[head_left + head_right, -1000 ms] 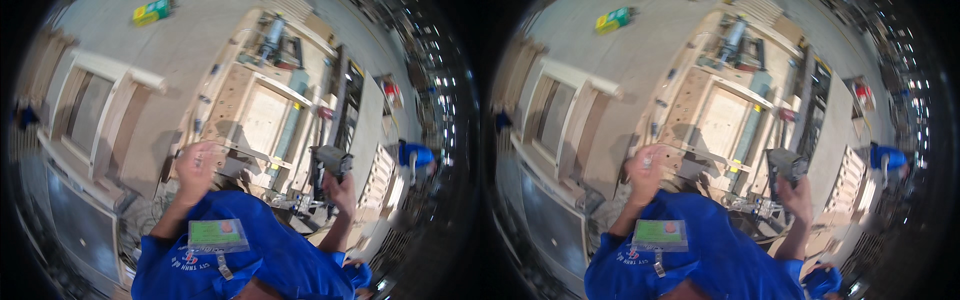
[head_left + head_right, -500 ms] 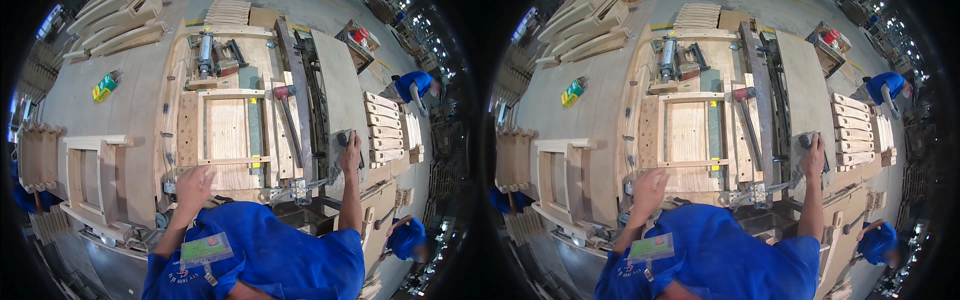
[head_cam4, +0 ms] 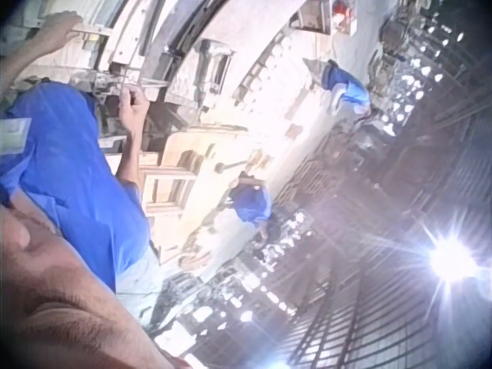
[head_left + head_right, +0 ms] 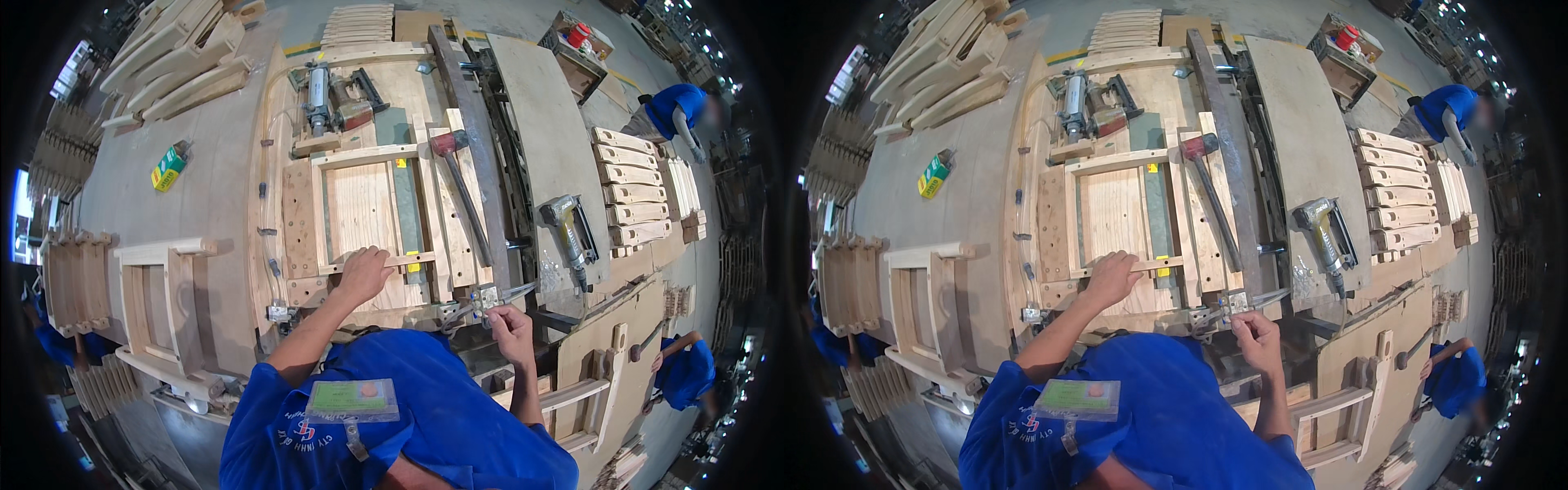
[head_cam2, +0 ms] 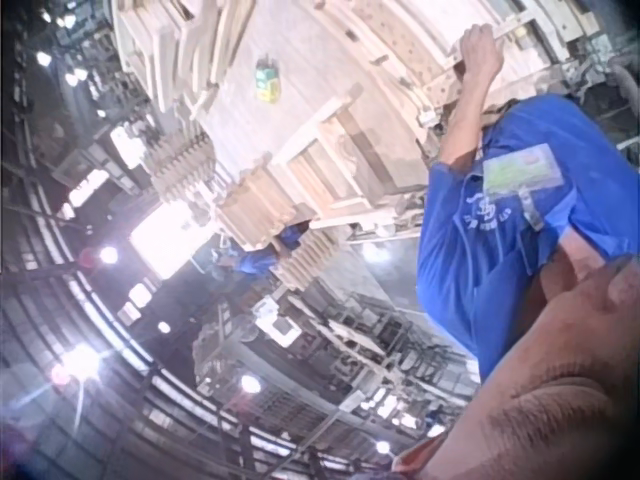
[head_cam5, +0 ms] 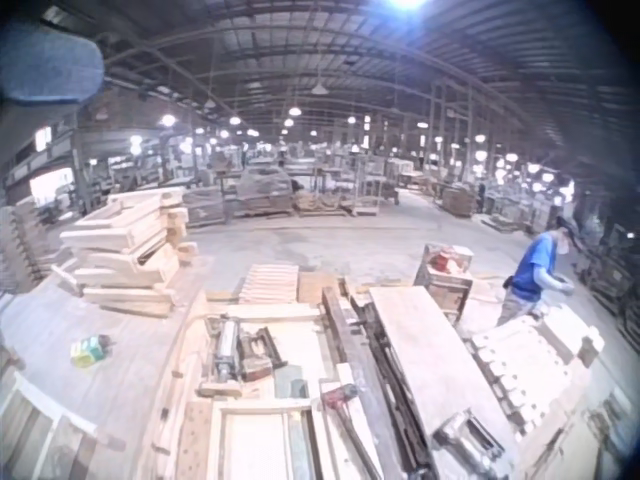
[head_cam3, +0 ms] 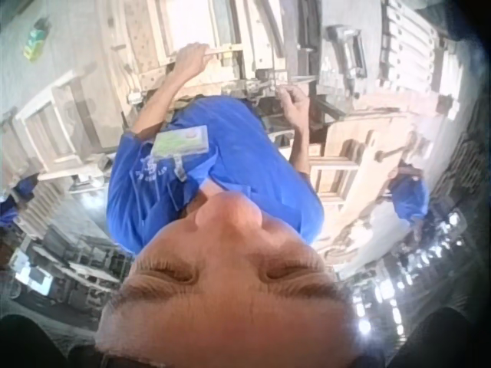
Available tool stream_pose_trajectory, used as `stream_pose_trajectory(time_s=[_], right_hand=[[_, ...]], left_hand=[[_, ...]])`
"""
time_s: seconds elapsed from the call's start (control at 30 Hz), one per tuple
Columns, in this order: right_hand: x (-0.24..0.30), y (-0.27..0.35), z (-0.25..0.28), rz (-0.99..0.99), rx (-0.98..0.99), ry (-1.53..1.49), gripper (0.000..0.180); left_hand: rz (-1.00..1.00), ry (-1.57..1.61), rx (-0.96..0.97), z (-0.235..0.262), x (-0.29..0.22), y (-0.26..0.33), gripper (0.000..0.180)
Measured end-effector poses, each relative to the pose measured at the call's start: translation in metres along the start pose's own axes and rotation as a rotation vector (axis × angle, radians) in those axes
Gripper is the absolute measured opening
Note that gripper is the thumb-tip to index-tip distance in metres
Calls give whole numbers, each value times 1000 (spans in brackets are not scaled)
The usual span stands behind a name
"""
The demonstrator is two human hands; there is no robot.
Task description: The person assembles wooden chair frames on a workbench. They place wooden slats into a jig, use a pneumatic nail gun to fasten joints, and repeatedly flip and reposition the frames to access different sides. Completed frames are moved aside while new pieces are brought into the jig for assembly.
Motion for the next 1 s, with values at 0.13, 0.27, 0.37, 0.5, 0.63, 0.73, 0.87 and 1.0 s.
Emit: stream_pose_trajectory(time_s=[0.13, 0.27, 0.37, 0.5, 0.63, 0.73, 0.87, 1.0], right_hand=[[19, -8, -15, 86, 113, 139, 17], [48, -29, -20, 178, 112, 345, 18], [70, -50, -22, 301, 51, 494, 19], [105, -78, -15, 411, -21, 617, 18], [145, -107, -8, 563, -94, 660, 19], [148, -140, -21, 596, -53, 853, 26], [101, -200, -64, 437, 139, 1055, 45], [40, -249, -113, 133, 172, 692, 64]], left_hand=[[-24, -20, -14, -3, 4, -2, 29], [-13, -31, 7, -7, 7, -7, 31], [2, -60, 122, -6, 11, -15, 35], [-28, -67, 250, -3, 16, -22, 38], [-57, -70, 275, -5, 17, -20, 38], [-96, -79, 253, -5, 17, -17, 39], [-97, -56, 235, -8, 17, -16, 41], [-110, -64, 253, -6, 14, -23, 44]])
Point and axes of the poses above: each hand's wrist, its own y-axis away from the middle knuckle, its own z-axis out of the back of the hand, x = y × z, the point moved 5 cm from there along -y, towards the middle knuckle, and after that the axes turned 3 degrees about y, right-handed, at the moved point
